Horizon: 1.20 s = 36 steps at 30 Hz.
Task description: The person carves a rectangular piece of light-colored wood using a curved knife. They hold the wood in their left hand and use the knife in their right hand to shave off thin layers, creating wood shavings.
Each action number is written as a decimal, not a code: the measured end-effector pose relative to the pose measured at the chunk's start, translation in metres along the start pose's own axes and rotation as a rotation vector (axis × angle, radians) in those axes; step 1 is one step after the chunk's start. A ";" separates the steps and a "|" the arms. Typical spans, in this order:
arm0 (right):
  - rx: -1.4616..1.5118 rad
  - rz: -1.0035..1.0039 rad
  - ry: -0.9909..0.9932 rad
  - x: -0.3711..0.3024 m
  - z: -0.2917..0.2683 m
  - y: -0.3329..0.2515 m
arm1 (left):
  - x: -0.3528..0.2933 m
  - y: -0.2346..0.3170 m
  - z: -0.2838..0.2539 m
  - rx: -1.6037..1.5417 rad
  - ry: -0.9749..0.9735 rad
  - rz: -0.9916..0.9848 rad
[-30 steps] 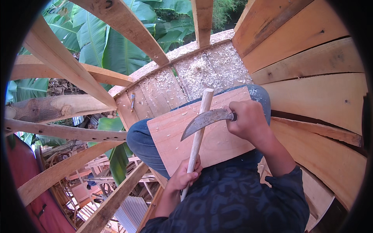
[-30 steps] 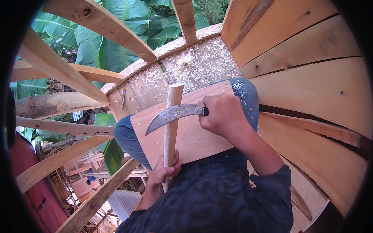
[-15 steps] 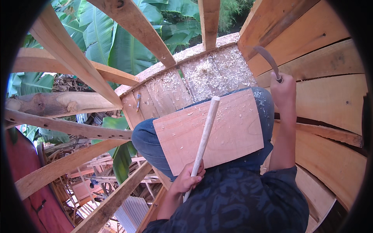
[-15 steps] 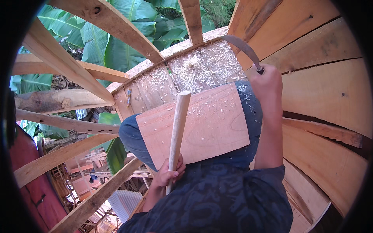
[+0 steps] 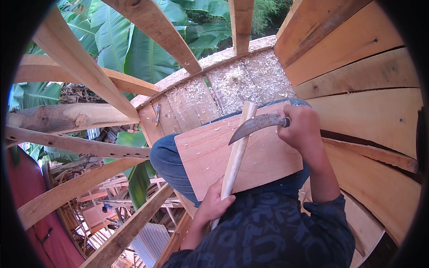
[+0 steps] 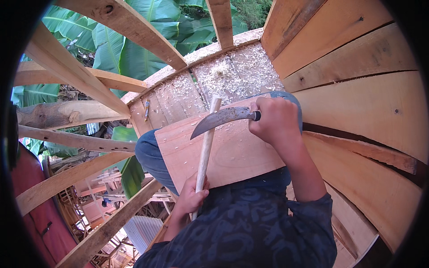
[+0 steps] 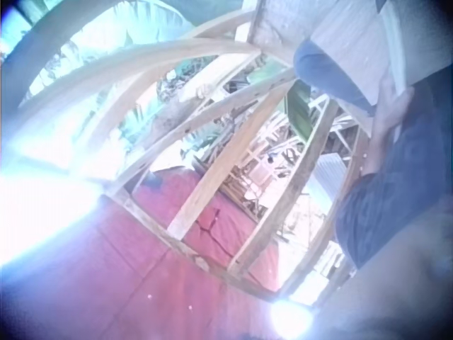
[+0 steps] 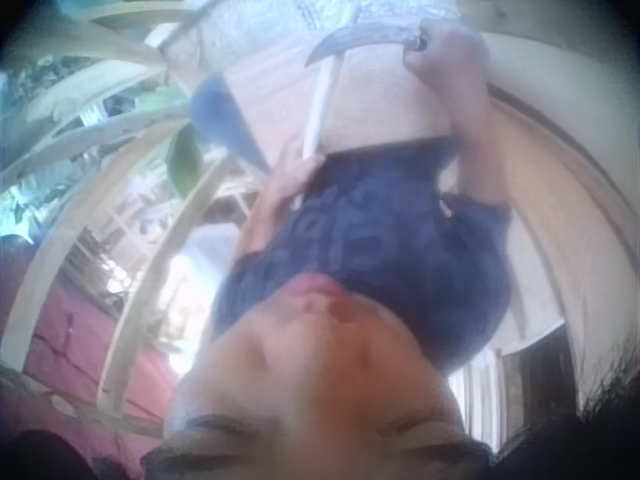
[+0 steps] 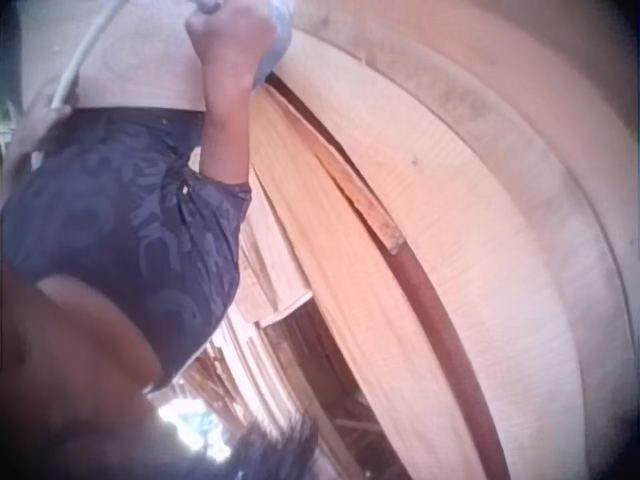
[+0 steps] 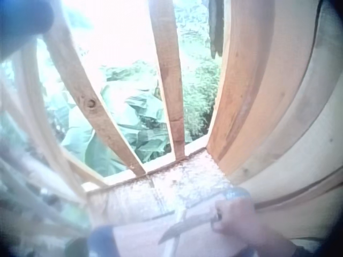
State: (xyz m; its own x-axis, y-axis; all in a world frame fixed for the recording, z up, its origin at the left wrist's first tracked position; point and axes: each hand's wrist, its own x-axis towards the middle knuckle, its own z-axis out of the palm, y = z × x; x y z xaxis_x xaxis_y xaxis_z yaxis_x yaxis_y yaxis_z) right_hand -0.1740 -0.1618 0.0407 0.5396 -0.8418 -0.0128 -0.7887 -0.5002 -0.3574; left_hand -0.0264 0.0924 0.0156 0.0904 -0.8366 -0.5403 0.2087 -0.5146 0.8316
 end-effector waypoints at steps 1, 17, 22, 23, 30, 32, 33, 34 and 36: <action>0.005 0.006 0.009 0.002 0.001 0.000 | 0.000 0.000 0.000 0.020 0.000 -0.009; 0.100 -0.016 -0.088 -0.014 -0.015 0.004 | -0.006 0.028 0.006 0.375 0.278 0.009; 0.008 0.259 0.010 0.012 0.001 0.028 | -0.003 0.014 0.017 0.387 0.250 0.041; -0.001 0.442 0.069 0.022 -0.004 0.053 | -0.009 0.015 0.019 0.390 0.233 0.053; 0.086 0.067 -0.148 -0.025 -0.019 0.008 | -0.001 0.020 0.018 0.428 0.261 -0.005; 0.062 0.052 -0.143 -0.021 0.003 0.009 | -0.002 0.015 0.019 0.414 0.300 -0.041; 0.056 0.048 -0.141 -0.017 0.011 0.011 | -0.004 0.013 0.018 0.412 0.318 -0.063; 0.029 0.067 -0.144 -0.015 0.014 0.016 | -0.005 0.011 0.018 0.405 0.311 -0.051; -0.024 0.089 -0.145 -0.006 0.014 0.023 | -0.003 0.010 0.018 0.387 0.311 -0.019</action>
State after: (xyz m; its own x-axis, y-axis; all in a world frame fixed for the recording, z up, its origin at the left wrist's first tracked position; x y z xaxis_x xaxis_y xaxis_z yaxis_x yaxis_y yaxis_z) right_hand -0.1917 -0.1654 0.0190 0.5029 -0.8457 -0.1785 -0.8410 -0.4312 -0.3267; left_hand -0.0426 0.0863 0.0275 0.3887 -0.7609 -0.5196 -0.1580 -0.6106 0.7760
